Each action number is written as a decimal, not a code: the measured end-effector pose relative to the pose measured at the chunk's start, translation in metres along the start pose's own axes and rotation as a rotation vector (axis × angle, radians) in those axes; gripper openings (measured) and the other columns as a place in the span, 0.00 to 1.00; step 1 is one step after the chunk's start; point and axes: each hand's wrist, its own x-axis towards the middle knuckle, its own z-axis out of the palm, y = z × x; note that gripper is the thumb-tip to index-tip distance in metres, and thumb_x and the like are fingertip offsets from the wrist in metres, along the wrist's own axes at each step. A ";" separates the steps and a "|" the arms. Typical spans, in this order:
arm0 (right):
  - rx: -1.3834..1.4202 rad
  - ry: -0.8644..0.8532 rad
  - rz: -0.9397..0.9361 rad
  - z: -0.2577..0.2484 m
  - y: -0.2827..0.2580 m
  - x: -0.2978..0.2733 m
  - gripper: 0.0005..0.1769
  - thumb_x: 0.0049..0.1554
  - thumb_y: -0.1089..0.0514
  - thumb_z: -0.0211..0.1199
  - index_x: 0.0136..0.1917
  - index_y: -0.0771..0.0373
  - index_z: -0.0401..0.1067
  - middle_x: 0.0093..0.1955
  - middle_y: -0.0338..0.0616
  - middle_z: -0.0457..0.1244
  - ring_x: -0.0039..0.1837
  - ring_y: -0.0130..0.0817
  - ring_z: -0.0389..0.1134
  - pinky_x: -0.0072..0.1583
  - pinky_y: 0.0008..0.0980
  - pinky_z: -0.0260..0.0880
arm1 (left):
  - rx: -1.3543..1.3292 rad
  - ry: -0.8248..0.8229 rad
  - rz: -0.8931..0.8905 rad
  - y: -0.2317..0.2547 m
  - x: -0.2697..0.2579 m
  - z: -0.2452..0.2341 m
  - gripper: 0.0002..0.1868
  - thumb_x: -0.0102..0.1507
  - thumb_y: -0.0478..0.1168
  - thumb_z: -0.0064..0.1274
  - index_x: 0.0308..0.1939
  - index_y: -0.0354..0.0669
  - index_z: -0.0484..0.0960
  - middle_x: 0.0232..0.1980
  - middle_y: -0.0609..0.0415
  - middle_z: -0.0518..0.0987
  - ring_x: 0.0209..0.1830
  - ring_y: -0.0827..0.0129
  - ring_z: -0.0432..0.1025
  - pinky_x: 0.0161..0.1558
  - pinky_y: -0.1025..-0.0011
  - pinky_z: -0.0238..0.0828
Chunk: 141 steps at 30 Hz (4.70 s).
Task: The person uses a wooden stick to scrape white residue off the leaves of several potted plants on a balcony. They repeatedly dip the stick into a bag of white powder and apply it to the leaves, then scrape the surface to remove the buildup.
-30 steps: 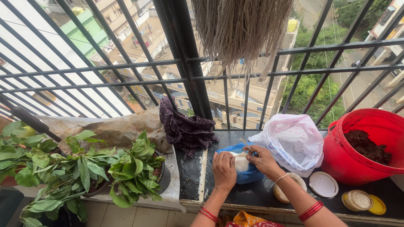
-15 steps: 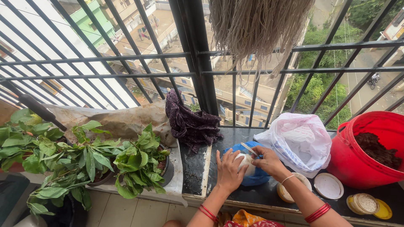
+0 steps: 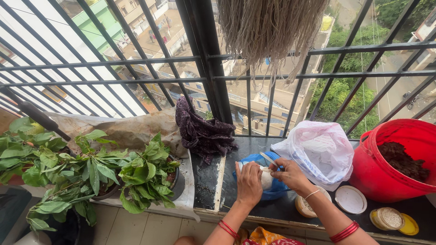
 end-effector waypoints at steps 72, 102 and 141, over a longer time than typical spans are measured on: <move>0.276 -0.082 0.106 0.205 0.034 -0.101 0.09 0.57 0.67 0.62 0.52 0.71 0.75 0.40 0.45 0.69 0.39 0.31 0.71 0.43 0.30 0.73 | -0.849 0.180 -0.934 -0.068 -0.214 -0.121 0.25 0.67 0.47 0.55 0.62 0.32 0.78 0.55 0.52 0.84 0.52 0.77 0.77 0.55 0.77 0.72; 0.537 -0.346 0.262 0.348 -0.060 -0.142 0.46 0.62 0.28 0.35 0.82 0.57 0.39 0.83 0.53 0.48 0.68 0.52 0.63 0.63 0.51 0.68 | -0.904 0.370 -1.126 -0.084 -0.305 -0.256 0.40 0.68 0.62 0.42 0.77 0.41 0.61 0.63 0.50 0.79 0.58 0.68 0.74 0.61 0.68 0.68; 0.128 -1.027 -0.397 0.721 -0.262 -0.071 0.30 0.60 0.59 0.60 0.74 0.62 0.61 0.61 0.41 0.60 0.57 0.31 0.61 0.59 0.30 0.69 | -0.614 1.175 -0.877 -0.280 -0.265 -0.511 0.35 0.70 0.57 0.37 0.76 0.41 0.58 0.65 0.47 0.75 0.62 0.65 0.73 0.63 0.67 0.69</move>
